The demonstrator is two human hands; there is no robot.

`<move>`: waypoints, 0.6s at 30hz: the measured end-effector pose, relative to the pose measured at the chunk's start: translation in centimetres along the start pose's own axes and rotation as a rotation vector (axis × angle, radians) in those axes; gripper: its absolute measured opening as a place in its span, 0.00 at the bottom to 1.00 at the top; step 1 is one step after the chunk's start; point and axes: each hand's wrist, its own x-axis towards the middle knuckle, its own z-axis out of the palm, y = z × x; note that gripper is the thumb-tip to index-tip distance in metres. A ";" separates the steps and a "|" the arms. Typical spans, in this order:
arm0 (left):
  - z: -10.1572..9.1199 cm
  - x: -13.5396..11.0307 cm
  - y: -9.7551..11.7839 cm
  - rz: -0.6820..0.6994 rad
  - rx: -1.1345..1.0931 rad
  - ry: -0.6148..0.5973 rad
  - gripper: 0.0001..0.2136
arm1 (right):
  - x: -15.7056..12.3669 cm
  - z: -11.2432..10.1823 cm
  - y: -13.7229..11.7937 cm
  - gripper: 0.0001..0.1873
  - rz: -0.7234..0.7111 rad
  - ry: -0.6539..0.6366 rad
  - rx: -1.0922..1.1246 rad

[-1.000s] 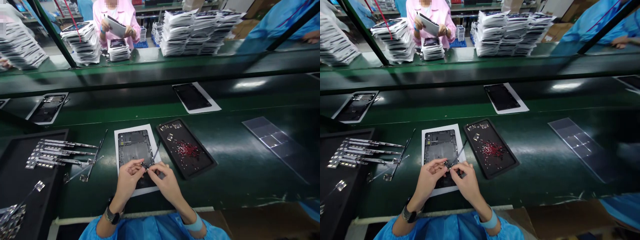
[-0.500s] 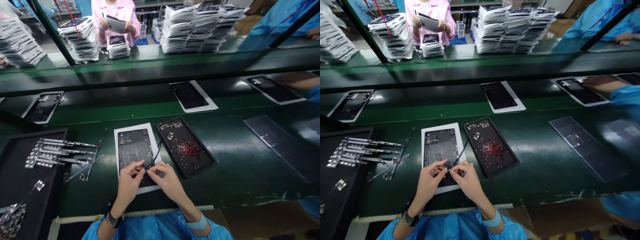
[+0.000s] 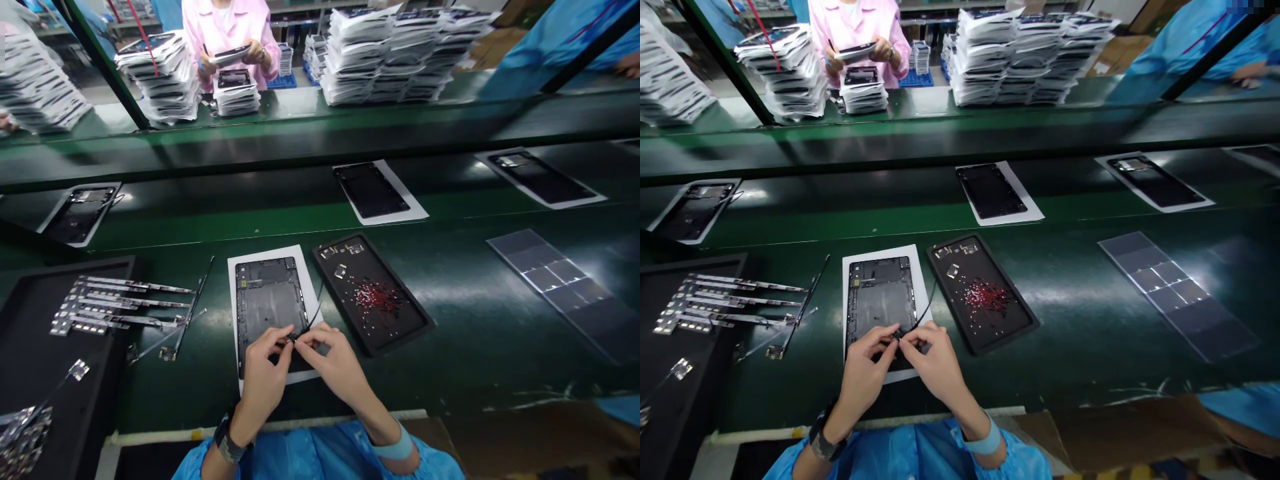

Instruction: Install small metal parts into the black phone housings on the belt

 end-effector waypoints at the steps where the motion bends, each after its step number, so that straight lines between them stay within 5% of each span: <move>1: -0.1 0.1 -0.1 -0.044 -0.031 -0.004 0.11 | -0.1 -0.1 -0.1 0.10 0.002 -0.005 0.002; 5: -0.6 0.7 0.0 -0.186 -0.176 0.001 0.18 | -0.2 -0.4 -0.4 0.10 -0.002 -0.016 0.003; 18: -0.9 0.9 0.9 -0.218 -0.256 -0.088 0.17 | -0.1 -0.4 -0.4 0.11 0.000 -0.046 0.001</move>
